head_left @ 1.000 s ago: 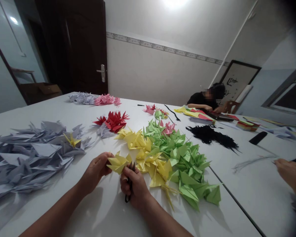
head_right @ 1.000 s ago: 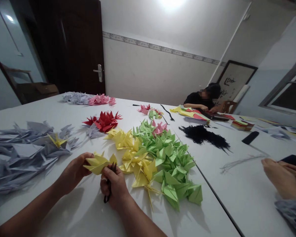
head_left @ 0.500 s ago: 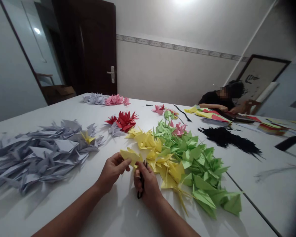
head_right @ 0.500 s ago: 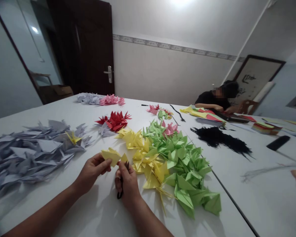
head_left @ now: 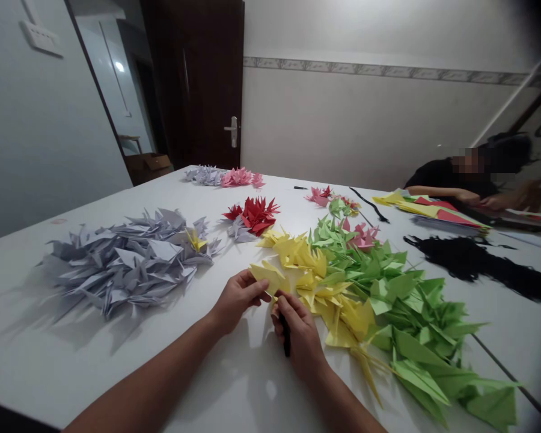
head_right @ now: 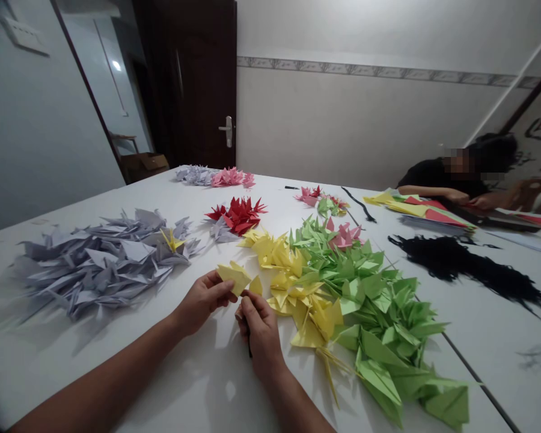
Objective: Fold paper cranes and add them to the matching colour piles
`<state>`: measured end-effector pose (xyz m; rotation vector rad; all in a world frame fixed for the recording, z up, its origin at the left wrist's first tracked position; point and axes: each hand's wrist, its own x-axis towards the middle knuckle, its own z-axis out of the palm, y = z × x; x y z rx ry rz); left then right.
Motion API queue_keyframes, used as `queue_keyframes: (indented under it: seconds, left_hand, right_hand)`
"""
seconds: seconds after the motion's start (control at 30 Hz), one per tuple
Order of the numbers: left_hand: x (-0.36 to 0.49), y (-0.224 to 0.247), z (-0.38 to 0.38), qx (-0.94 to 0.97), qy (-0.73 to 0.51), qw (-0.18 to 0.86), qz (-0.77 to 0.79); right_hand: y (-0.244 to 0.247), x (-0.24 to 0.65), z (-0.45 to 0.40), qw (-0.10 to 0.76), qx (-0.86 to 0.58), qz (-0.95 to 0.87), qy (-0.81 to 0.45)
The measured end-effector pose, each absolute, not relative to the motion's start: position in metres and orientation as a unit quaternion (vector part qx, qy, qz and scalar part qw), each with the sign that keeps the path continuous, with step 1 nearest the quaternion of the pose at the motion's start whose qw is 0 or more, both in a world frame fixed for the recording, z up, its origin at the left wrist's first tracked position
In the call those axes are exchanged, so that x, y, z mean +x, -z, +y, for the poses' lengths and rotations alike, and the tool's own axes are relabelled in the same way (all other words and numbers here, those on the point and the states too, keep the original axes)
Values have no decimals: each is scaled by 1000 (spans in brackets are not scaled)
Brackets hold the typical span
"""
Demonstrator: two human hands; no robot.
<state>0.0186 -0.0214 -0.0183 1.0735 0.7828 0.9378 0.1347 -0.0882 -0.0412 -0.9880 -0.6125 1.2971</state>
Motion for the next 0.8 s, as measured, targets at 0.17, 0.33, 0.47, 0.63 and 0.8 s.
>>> queue_keyframes:
  seconds: [0.17,0.33,0.47,0.63,0.8]
  left_hand:
    - [18,19,-21,493,-415,676,357]
    - [18,20,-20,510,-407,670,354]
    - [17,21,-20,536,-403,655,348]
    - [17,19,-21,534,-406,657,345]
    - [18,18,-21,518,-410,666,347]
  right_hand:
    - [42,136,-88,641,-433,-288,-564]
    - [41,137,-88,635,-437,-320,-551]
    - [41,138,-87,630,-438,-325,-553]
    - [39,138,-87,628,-431,-334,-555]
    - [36,138,-87,620,-432,-339,-559]
